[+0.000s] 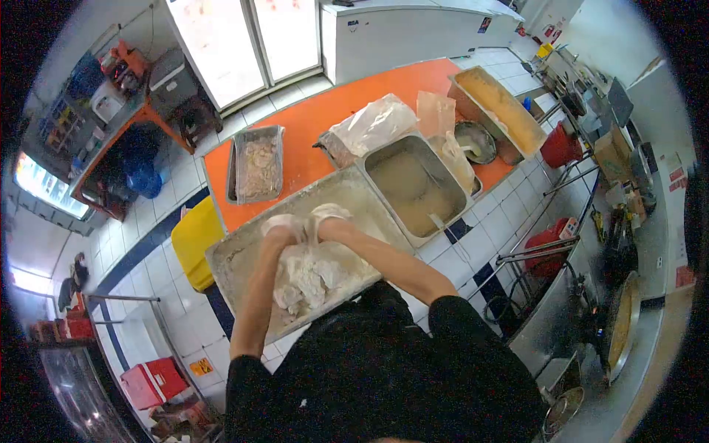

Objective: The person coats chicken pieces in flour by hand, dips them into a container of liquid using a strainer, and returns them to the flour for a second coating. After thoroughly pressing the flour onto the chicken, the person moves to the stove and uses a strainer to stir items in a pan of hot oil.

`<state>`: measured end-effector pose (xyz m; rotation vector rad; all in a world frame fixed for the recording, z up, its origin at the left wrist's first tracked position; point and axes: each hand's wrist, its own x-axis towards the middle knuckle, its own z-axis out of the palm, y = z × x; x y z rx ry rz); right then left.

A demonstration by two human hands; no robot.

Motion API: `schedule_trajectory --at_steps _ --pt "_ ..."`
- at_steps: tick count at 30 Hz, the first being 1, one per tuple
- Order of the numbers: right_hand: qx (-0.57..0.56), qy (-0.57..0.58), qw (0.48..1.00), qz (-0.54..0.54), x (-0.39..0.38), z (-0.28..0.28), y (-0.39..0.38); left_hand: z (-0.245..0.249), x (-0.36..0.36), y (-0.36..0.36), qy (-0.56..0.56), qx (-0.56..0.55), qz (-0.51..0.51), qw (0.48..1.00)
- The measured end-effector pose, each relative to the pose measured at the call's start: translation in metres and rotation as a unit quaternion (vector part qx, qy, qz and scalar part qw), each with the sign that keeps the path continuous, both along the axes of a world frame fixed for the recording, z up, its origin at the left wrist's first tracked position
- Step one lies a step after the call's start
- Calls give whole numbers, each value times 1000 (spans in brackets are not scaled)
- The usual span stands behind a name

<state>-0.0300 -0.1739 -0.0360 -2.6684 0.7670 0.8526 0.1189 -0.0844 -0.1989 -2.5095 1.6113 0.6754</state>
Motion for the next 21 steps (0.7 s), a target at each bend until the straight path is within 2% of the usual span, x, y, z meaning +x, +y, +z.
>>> schedule_trajectory --at_steps 2,4,5,6,7,8,10,11,12,13,14,15,16,17,19,20,21 --pt "75 -153 981 96 -27 16 -20 133 -17 11 34 32 -16 999" --pt "87 -273 957 52 -64 19 -36 152 -18 15 36 -113 -201 972" --pt "99 -421 893 123 -88 7 -49 180 -24 11 29 -110 -203 973" --pt "105 -556 802 191 -112 -6 -64 216 -37 5 79 -145 -200 966" --pt "100 -510 838 164 -139 13 -69 235 -50 -6 131 -179 -195 955" --pt "95 -461 872 138 -166 46 -73 239 -58 -24 124 -180 -194 956" --pt "-30 -475 869 136 -210 83 -87 247 -75 -72 9 -258 -396 881" --pt "-27 -485 862 142 -239 80 -109 252 -102 -117 13 -248 -422 872" --pt "-3 -518 854 47 -262 76 -118 247 -123 -155 23 -242 -448 860" --pt "25 -544 837 -51 -281 70 -124 215 -134 -189 74 -330 -455 824" --pt "30 -550 834 -48 -294 61 -130 169 -138 -224 123 -414 -458 777" --pt "141 -593 779 -150 -307 49 -136 122 -134 -261 83 -340 -456 818" --pt "251 -614 704 -252 -317 49 -138 120 -151 -276 49 -262 -449 853" --pt "257 -612 703 -255 -330 53 -140 115 -170 -280 52 -256 -447 856" --pt "346 -663 629 -213 -348 69 -155 122 -208 -294 54 -192 -227 953" --pt "343 -663 631 -211 -353 66 -165 111 -213 -304 54 -178 -239 953" --pt "424 -638 564 -310 -358 55 -170 73 -217 -315 20 -174 -220 960"
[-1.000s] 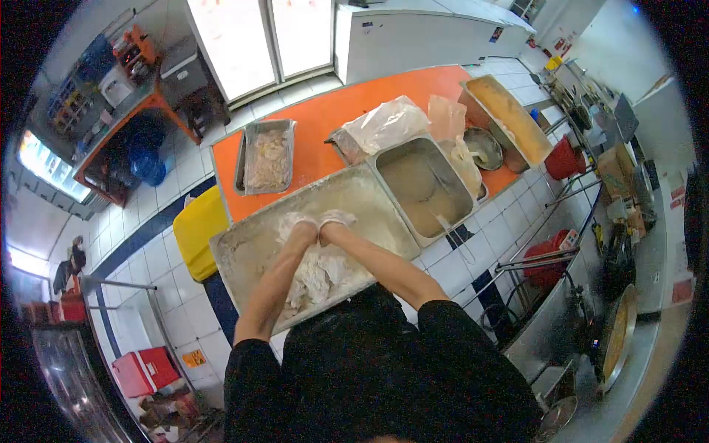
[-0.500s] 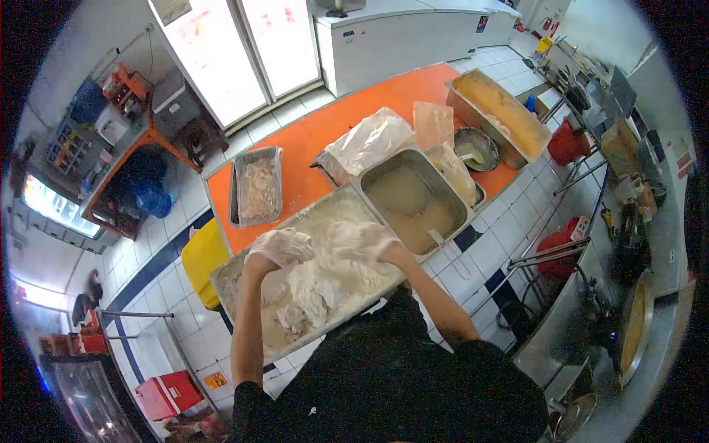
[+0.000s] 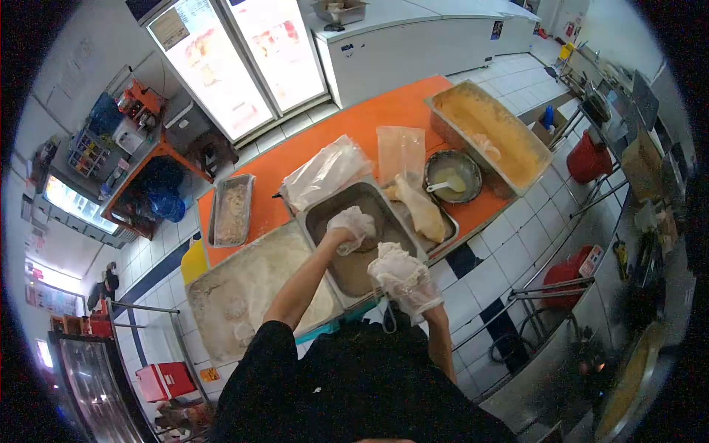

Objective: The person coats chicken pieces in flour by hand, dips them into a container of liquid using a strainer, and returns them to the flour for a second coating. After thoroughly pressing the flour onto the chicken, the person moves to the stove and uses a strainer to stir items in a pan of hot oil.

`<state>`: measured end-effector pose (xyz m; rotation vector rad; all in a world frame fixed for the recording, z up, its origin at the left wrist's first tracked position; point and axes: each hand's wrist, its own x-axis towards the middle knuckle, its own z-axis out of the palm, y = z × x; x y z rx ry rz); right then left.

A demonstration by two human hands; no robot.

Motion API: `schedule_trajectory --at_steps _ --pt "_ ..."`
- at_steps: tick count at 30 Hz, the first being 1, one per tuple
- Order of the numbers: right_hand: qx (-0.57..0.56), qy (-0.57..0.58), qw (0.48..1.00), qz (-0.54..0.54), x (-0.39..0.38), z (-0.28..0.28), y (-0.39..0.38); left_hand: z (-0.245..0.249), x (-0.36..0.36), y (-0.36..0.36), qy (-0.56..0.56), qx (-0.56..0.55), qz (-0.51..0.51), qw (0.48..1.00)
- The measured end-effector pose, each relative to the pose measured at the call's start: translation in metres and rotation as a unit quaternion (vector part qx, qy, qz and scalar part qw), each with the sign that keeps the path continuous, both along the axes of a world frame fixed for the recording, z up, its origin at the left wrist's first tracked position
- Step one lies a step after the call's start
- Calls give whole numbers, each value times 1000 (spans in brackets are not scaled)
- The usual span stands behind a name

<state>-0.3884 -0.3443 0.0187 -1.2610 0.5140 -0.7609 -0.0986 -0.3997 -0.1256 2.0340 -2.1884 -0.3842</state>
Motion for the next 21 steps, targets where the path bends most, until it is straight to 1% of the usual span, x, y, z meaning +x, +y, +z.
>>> schedule_trajectory --at_steps 1,2,3,4,5,6,7,8,9,10,11,12,13,14,15,16,17,18,19,20,21 --pt "148 -10 989 -12 -4 -16 -5 -33 -4 -8 -31 1 29 999" --pt "-189 165 968 13 -8 -27 -17 -6 -19 -3 -30 4 37 999" --pt "-185 164 969 23 -12 -38 -24 22 -32 5 -58 -3 63 996" --pt "-57 88 994 37 -11 -33 -30 42 -42 14 -86 -9 89 992" --pt "74 12 996 49 -10 -28 -33 33 -44 21 -86 0 95 992" --pt "80 14 995 55 -8 -22 -37 24 -45 28 -41 -6 196 980" --pt "102 11 993 54 -7 -14 -42 17 -47 34 3 -16 294 956" --pt "122 10 991 53 -4 -10 -46 80 -76 46 85 49 366 925" --pt "120 12 991 61 -2 -23 -52 94 -87 58 74 124 334 931" --pt "55 67 992 88 1 -48 -59 97 -94 68 63 197 300 931" --pt "-10 123 986 114 2 -62 -65 57 -92 77 66 196 309 928" --pt "-9 126 984 125 -1 -65 -68 -11 -86 86 82 179 226 954" --pt "-206 207 946 145 -4 -67 -72 -51 -87 96 98 160 142 972" --pt "-396 273 863 157 -5 -69 -73 -51 -98 106 103 160 153 970" --pt "-398 271 860 168 -6 -73 -72 -51 -109 111 429 147 316 833" --pt "-370 280 870 166 -9 -78 -70 -50 -117 111 691 107 427 574" --pt "-340 288 881 160 -7 -77 -70 -65 -117 104 693 101 428 572" --pt "-342 288 880 162 -4 -75 -73 -84 -115 96 629 71 401 662" --pt "-499 267 810 152 1 -65 -75 -97 -115 93 556 42 367 744" --pt "-641 240 716 136 3 -55 -75 -95 -116 98 557 43 364 745" --pt "-641 242 716 135 3 -47 -70 -92 -119 109 601 -34 349 718"
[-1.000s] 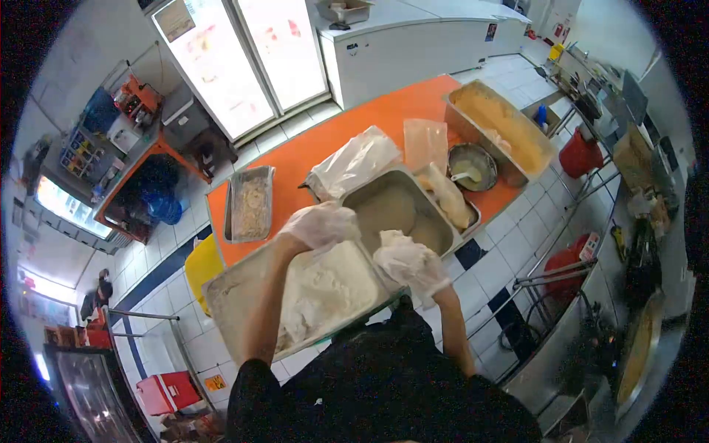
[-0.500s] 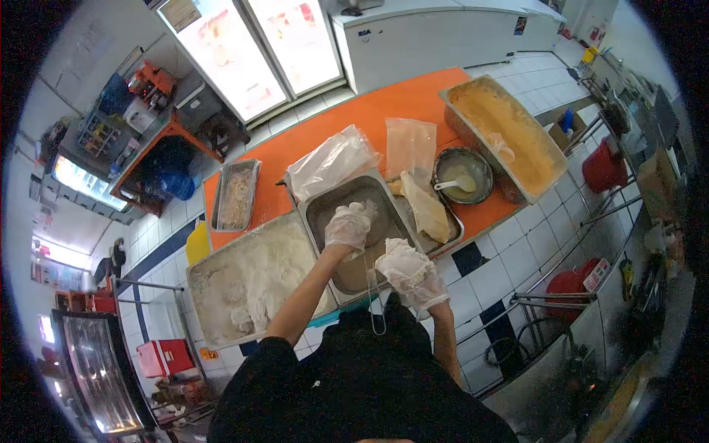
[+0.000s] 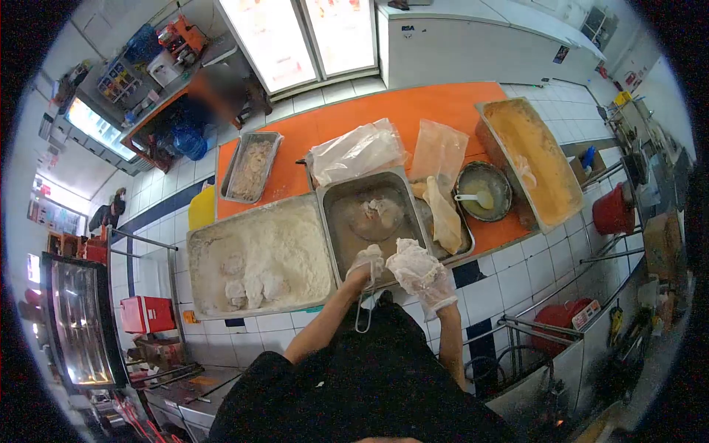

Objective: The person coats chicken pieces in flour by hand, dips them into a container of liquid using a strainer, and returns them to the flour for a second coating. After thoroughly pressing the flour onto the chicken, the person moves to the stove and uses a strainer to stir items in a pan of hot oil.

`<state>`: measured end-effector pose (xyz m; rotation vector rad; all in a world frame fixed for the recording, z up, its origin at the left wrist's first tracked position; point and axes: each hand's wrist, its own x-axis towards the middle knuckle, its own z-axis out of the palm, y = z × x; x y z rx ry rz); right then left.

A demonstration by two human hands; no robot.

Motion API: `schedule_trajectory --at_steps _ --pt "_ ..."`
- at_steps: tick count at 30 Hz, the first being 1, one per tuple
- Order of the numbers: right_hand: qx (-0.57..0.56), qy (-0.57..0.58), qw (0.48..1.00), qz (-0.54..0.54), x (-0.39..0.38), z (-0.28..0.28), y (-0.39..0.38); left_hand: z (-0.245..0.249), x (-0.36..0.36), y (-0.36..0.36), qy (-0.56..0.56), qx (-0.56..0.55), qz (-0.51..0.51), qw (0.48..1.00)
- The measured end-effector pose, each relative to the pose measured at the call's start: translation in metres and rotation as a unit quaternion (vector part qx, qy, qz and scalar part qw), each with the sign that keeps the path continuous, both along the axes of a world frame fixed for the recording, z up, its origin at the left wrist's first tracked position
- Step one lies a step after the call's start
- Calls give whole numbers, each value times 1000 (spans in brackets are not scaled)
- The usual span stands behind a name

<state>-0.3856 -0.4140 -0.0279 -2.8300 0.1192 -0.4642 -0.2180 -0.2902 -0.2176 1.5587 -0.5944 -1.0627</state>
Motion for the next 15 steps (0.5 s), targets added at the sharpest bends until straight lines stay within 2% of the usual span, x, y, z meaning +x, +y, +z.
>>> schedule_trajectory --at_steps 1,2,3,4,5,6,7,8,9,10,11,12,13,14,15 --pt "341 -9 938 -64 1 8 7 6 0 8 21 -81 44 996" --pt "639 -19 760 -119 1 12 9 13 5 11 21 -83 43 995" --pt "638 -20 760 -119 -1 9 8 20 13 12 -116 -20 -19 993" --pt "527 44 838 -137 -3 2 5 29 18 14 -251 44 -80 964" --pt "404 108 896 -150 -6 -4 2 43 20 16 -251 45 -80 964" --pt "406 109 895 -149 -7 -9 -1 57 19 22 -66 48 -41 996" --pt "382 74 915 -108 -7 -14 -4 73 18 28 121 49 2 991" --pt "356 39 931 -66 -5 -16 -5 91 16 29 122 50 9 991" --pt "356 42 931 -60 -3 -16 -4 109 15 29 61 67 -13 996" --pt "412 17 908 -80 0 -14 -2 116 14 28 1 84 -35 996" --pt "466 -8 879 -101 2 -14 -1 114 14 31 3 84 -28 996" --pt "467 -3 879 -94 1 -18 -2 109 13 35 159 79 16 984" --pt "483 -15 869 -108 2 -16 -2 104 13 40 310 70 60 946" --pt "499 -27 857 -122 4 -14 0 99 13 44 312 70 70 945" --pt "513 -10 850 -116 6 -10 -4 93 14 44 25 45 -7 999"
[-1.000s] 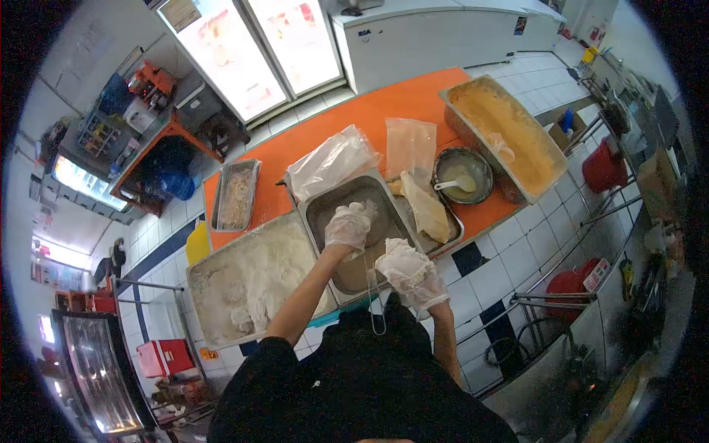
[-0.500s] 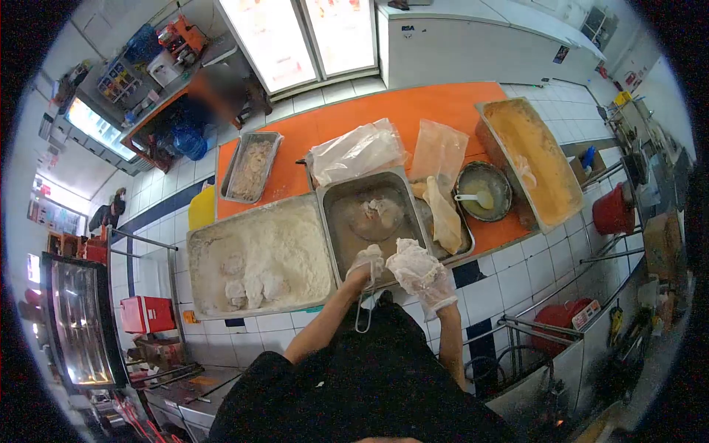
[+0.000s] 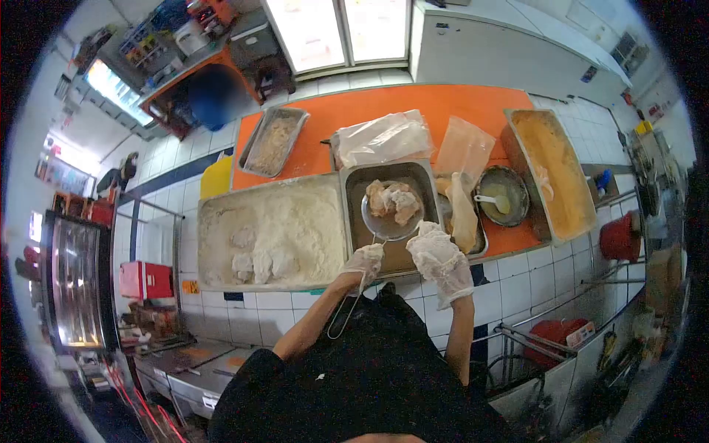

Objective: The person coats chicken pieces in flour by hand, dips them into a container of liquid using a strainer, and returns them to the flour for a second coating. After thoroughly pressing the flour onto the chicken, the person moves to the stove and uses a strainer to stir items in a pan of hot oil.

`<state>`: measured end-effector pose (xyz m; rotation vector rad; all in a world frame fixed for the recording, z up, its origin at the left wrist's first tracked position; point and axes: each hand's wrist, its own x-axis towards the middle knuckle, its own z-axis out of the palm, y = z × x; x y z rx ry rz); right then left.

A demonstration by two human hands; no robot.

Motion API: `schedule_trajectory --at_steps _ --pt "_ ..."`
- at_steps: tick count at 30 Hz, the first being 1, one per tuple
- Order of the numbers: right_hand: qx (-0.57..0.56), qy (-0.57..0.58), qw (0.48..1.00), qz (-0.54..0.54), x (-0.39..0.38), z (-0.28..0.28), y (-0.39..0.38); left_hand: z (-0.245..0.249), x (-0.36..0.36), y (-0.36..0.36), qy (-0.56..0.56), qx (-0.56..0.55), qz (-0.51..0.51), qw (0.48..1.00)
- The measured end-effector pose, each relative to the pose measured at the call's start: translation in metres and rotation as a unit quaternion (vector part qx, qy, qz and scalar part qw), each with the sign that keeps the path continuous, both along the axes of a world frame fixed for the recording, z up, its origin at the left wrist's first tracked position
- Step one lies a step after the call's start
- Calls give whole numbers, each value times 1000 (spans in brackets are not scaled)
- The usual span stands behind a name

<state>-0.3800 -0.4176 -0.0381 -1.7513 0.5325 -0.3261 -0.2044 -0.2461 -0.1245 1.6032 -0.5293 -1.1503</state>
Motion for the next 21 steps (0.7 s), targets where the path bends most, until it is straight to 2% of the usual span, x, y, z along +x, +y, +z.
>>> schedule_trajectory --at_steps 1,2,3,5,6,7,8,9,10,11,12,13,14,15,16,17,19,20,21 --pt "0 2 1000 12 -1 12 1 -9 0 -1 -285 -26 -88 954" --pt "21 -2 1000 -4 -3 20 2 -22 2 -3 -389 -21 -134 911" --pt "45 -8 999 -18 -1 26 4 -34 1 -1 -390 -12 -119 913" --pt "77 -15 997 -11 4 29 6 -29 5 4 -293 -108 -93 945" --pt "-103 56 992 37 2 27 0 19 6 5 -361 -37 -137 922" --pt "-283 117 949 78 1 24 -6 51 1 16 -363 -26 -125 923" --pt "-280 111 950 84 0 17 -7 77 -2 28 -239 23 -79 967" --pt "-178 109 977 40 -7 8 -6 88 -4 43 -108 70 -36 991" --pt "-74 106 992 -9 -11 3 -4 67 -7 72 -485 80 -99 865" --pt "-70 106 992 -15 -12 1 -2 28 -2 103 -529 100 -135 832" --pt "-13 77 996 -44 -13 1 0 2 5 127 -571 119 -170 794" --pt "44 47 995 -73 -14 1 1 7 8 141 -544 168 -143 809" --pt "47 47 995 -77 -12 5 0 15 9 151 -515 218 -115 821" --pt "-63 32 997 -9 -6 10 -4 25 8 162 -517 218 -119 820" --pt "-171 18 983 58 -4 13 -5 37 6 170 -617 202 -62 758" --pt "-169 17 984 56 -6 9 -4 44 3 174 -706 182 -3 685" --pt "-201 71 976 39 1 -8 0 43 8 165 -690 198 27 695" --pt "-47 35 998 10 5 -14 2 42 10 161 -671 215 57 707" --pt "-45 32 998 8 9 -20 2 38 13 157 -674 215 55 704"
